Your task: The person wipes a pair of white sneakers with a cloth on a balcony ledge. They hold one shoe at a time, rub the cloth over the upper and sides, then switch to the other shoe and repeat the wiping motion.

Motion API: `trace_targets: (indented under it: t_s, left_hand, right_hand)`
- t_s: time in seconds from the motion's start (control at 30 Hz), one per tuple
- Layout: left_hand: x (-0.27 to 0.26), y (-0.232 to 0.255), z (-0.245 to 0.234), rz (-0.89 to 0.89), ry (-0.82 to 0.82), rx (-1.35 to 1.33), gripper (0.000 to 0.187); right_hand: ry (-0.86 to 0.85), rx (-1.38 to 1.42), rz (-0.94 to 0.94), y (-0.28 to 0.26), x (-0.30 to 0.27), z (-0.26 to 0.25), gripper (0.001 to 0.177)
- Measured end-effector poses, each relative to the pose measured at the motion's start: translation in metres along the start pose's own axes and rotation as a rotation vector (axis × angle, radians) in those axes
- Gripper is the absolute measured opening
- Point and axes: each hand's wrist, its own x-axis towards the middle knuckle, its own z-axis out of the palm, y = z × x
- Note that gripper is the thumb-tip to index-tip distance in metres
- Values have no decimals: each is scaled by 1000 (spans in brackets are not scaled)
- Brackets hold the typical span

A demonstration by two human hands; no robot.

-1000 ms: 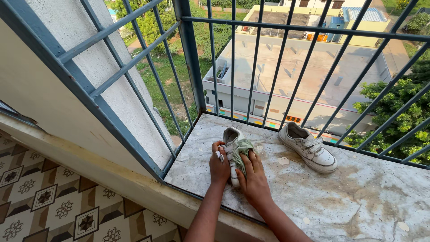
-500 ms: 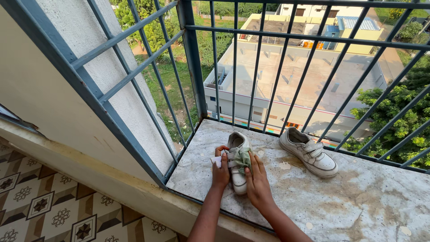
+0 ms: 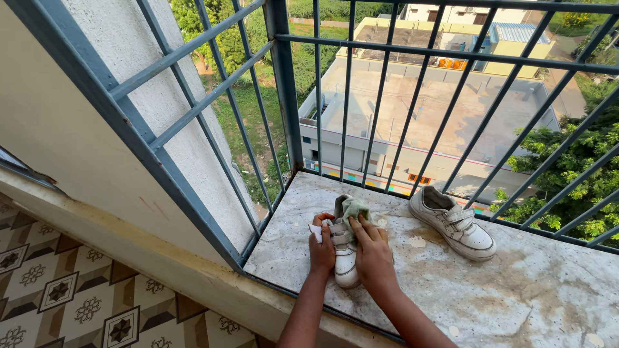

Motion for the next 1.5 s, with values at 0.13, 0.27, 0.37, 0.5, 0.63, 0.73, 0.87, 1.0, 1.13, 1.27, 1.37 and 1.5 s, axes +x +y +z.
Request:
trace_targets:
  t_s: [0.13,0.27,0.37,0.5,0.63,0.73,0.87,1.0,1.13,1.27,1.37,1.5]
  left_hand:
    - [0,3,-1,-126,-78,-21,32]
    - [-2,3,-2,-99,-158,-115,32]
    - [0,6,-2,-87,-203,-201,34]
    - [-2,13,-2,9,-248,-160,41]
    - [-1,17,-1,-45,-322,-319,61]
    - [2,30,-3,120,-347,-159,77]
    - [-2,56,-2,86,-367,163,108]
    - [-1,63,0,214,-346,243,96]
    - [-4,57,3,188,-357,421,83]
    - [-5,57,6,210,-338,578,81]
    - [-5,60,7,229,-352,585,82]
    - [-8,60,7,242,-318,532,74]
  right_hand:
    - [-158,-121,116,-13,-36,-14,54]
    - [-45,2,162,17,-11,4,61]
    - [-70,51,284,40,34,13,76]
    - [-286,-150,423,46,98,-6,79]
    - [-172,-131,284,41,113,-26,56]
    - [72,-18,249,55,103,-34,45]
    - [428,534,257,101,93,-10,34]
    - [416,616,278,125,79,-5,37]
    - [218,160,82,106,78,-55,49]
    - [-224,-60,-61,75,87,-88,52]
    - [-388,-151,-184,68,89,-85,56]
    - [-573,-192,-205,56,72,-67,53]
